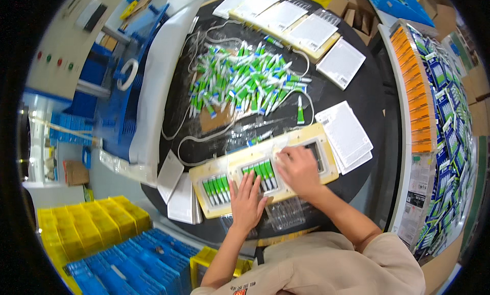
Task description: The person places green cylindrical batteries into a yellow tray with multiple slots, then covers the tray with white paper sheets. The person repeats this process multiple times, handling batteries and paper sheets by hand.
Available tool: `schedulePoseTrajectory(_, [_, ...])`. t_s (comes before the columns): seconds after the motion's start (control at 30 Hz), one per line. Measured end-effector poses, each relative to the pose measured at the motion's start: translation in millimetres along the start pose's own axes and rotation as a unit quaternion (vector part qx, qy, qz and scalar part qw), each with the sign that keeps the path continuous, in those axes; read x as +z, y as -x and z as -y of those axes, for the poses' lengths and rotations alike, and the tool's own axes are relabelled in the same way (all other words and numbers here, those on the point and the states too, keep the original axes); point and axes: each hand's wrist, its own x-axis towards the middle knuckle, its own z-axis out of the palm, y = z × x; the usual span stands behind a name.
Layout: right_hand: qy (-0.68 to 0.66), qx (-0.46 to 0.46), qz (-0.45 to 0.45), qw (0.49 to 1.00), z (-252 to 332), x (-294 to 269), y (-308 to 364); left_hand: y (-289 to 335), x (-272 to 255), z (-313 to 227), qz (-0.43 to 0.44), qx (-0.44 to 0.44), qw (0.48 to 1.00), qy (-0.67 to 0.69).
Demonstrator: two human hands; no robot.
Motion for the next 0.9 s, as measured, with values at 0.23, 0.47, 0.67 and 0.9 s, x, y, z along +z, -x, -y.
schedulePoseTrajectory(0.23, [0.119, 0.239, 0.100, 0.958, -115, 18, -94, -188, 13, 35, -0.219, -0.005, 0.974, 0.055])
schedulePoseTrajectory(0.47, [-0.154, 0.256, -0.007, 0.954, -139, -10, -69, -274, 44, 42, -0.053, -0.008, 0.992, -0.113])
schedulePoseTrajectory(0.67, [-0.378, 0.324, 0.012, 0.867, -114, -61, -13, -271, 54, 32, 0.002, -0.008, 0.992, -0.128])
schedulePoseTrajectory(0.9, [-0.139, -0.068, 0.020, 0.988, -77, -75, 35, -168, 4, -9, -0.169, 0.065, 0.962, 0.202])
